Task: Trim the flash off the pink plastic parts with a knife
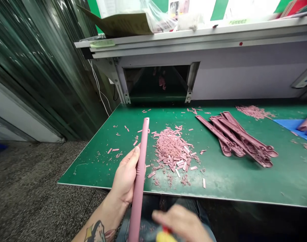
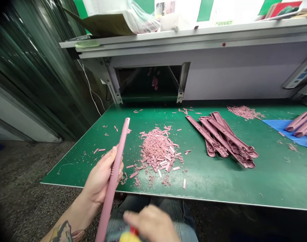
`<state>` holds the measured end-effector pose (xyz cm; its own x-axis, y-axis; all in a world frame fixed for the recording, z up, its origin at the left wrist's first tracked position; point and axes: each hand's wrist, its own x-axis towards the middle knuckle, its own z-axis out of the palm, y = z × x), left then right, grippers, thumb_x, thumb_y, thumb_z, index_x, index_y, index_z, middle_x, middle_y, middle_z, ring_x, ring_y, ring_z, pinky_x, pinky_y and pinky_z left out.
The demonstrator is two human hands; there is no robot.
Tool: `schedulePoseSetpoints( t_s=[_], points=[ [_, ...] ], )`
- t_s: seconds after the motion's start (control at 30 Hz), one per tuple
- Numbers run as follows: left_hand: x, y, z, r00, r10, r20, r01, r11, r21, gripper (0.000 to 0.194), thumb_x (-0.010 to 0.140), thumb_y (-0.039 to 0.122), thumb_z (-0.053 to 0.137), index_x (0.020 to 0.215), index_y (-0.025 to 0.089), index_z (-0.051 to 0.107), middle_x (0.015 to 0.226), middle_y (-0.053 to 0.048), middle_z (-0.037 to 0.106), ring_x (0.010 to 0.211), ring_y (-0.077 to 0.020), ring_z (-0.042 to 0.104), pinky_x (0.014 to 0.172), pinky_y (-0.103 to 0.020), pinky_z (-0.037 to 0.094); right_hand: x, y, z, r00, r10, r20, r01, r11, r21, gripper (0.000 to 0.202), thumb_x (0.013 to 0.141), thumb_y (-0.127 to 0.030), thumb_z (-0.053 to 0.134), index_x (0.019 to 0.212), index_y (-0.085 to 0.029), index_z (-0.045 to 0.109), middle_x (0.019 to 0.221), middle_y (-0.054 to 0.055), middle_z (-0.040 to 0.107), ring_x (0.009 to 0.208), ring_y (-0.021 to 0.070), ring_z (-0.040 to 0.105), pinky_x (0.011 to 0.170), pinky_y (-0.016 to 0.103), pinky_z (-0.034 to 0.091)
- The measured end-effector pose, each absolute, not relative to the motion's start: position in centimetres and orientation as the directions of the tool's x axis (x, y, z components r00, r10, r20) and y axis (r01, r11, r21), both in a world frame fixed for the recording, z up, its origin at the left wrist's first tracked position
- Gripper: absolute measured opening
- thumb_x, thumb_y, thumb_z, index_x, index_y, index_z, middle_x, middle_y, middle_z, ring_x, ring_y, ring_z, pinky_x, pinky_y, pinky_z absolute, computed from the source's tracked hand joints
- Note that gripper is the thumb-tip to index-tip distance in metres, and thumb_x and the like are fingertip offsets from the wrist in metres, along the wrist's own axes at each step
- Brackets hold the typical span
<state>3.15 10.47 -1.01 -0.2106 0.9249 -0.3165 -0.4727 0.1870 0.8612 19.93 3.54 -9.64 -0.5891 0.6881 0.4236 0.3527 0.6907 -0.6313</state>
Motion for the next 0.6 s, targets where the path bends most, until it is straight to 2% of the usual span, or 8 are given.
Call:
schedulePoseSetpoints(
  t_s=[0.07,0.13,0.27,0.47,0.6],
  points=[
    [3.5,10.0,-1.4,-0.2,0.927,-0.319,-0.464,0.197,0.863,0.041,0.079,0.044,0.068,0.113,0.021,0.065,0.054,0.007,0.047,0.04,-0.0042,0.039,0.035,-0.014,0.035,20.6,5.8,-7.6,-0.421,0.771,0.479,0.331,0.621,-0.71,0.027,0.091,-0.036,0.057,0.113,-0.022,0.066,0.076,0.004,0.068,0.064,0.0158,0.06,0.057,0.026,0.045],
    [4.0,9.6,-1.7,-0.198,0.927,-0.317,-0.455,0.2,0.868,0.038,0.079,0.044,0.069,0.109,0.02,0.067,0.056,0.007,0.049,0.042,-0.0037,0.041,0.037,-0.013,0.035,20.7,7.5,-6.1,-0.292,0.805,0.516,0.311,0.59,-0.745,0.024,0.087,-0.025,0.063,0.111,-0.022,0.066,0.084,0.005,0.07,0.072,0.0166,0.062,0.065,0.028,0.048],
    [4.7,9.1,-2.0,-0.184,0.928,-0.324,-0.436,0.218,0.873,0.032,0.079,0.042,0.069,0.101,0.019,0.07,0.054,0.007,0.049,0.043,-0.0023,0.038,0.038,-0.011,0.032,20.2,8.4,-5.8,-0.283,0.79,0.544,0.349,0.613,-0.709,0.026,0.084,-0.018,0.064,0.11,-0.023,0.067,0.086,0.004,0.071,0.074,0.0178,0.062,0.067,0.03,0.047],
    [5.3,8.4,-2.1,-0.131,0.937,-0.325,-0.419,0.244,0.874,0.033,0.079,0.042,0.069,0.107,0.023,0.07,0.058,0.007,0.051,0.045,-0.0019,0.039,0.043,-0.011,0.036,20.7,8.5,-5.9,-0.225,0.805,0.55,0.365,0.593,-0.718,0.022,0.083,-0.019,0.066,0.105,-0.022,0.07,0.082,0.003,0.072,0.071,0.0171,0.062,0.064,0.03,0.047],
    [5.9,7.6,-1.9,-0.064,0.939,-0.338,-0.403,0.285,0.87,0.041,0.078,0.044,0.069,0.113,0.023,0.069,0.051,0.007,0.047,0.041,-0.0039,0.037,0.037,-0.013,0.03,21.5,9.9,-4.7,-0.159,0.8,0.579,0.386,0.59,-0.709,0.021,0.082,-0.018,0.066,0.101,-0.021,0.072,0.083,0.003,0.073,0.072,0.0171,0.063,0.065,0.03,0.048]
  ],
)
